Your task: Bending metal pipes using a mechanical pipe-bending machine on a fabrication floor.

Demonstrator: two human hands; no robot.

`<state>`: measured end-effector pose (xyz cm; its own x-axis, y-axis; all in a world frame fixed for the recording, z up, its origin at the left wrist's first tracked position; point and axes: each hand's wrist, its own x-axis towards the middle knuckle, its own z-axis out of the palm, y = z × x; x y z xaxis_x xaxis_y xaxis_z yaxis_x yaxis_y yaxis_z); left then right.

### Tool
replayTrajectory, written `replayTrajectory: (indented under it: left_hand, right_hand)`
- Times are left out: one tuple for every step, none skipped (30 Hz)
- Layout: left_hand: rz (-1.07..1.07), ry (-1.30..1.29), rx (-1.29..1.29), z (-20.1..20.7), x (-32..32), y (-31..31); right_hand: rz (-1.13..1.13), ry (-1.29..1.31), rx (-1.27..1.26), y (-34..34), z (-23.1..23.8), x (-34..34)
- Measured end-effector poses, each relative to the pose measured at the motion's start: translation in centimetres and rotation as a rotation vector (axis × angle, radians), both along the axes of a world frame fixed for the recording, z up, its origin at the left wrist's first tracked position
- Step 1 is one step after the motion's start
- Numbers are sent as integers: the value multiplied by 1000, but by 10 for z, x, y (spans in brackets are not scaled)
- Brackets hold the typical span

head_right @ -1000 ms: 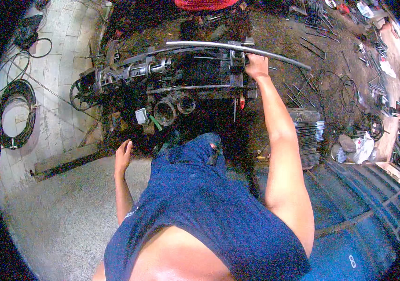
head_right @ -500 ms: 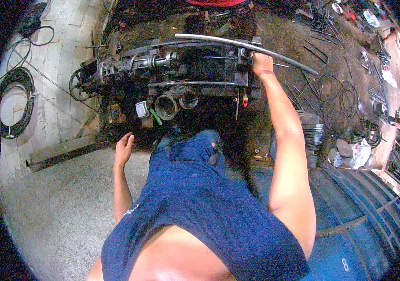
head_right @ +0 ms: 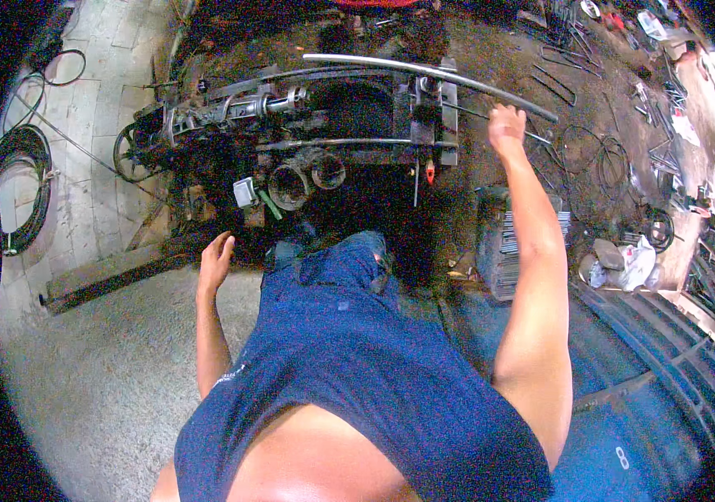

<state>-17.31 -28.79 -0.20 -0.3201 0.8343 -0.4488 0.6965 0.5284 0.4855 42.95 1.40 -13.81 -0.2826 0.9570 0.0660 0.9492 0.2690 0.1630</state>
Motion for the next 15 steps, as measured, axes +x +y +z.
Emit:
replayTrajectory:
  left_hand:
    - [-4,-5,15,0,1,1]
    - [-17,-17,14,1,4,6]
    - [-45,-3,2,4,6,11]
    - [-65,16,-10,5,8,13]
    - [-71,7,-12,3,10,15]
    - [-88,3,5,1,11,19]
    - [-96,6,19,0,9,20]
    - [-105,7,34,-10,5,21]
    - [-94,7,31,-16,3,23]
    - [-119,2,48,-20,4,27]
    - [-148,-2,63,-24,5,33]
    - [-131,-88,51,-11,16,44]
    - [-117,-83,52,-14,17,46]
    - [-123,-93,62,-19,16,49]
    - [-129,-102,71,-23,15,52]
  right_hand:
    - [8,-15,32,-12,4,17]
    - [66,17,132,-28,1,40]
    - [-15,5,96,-42,-3,60]
    - [-52,28,75,-56,-1,68]
    - [-91,49,54,-73,0,75]
    - [-192,101,-39,-90,-3,80]
    - [-283,160,-133,-103,1,75]
    - [-326,246,-216,-119,7,71]
    - [-360,335,-302,-134,24,49]
    - [-412,487,-402,-150,26,40]
    - [-467,641,-503,-165,25,32]
    - [-445,711,-545,-179,25,18]
    - [-412,783,-588,-188,27,0]
    - [-396,819,-623,-195,29,-18]
    - [-380,854,-658,-199,28,-36]
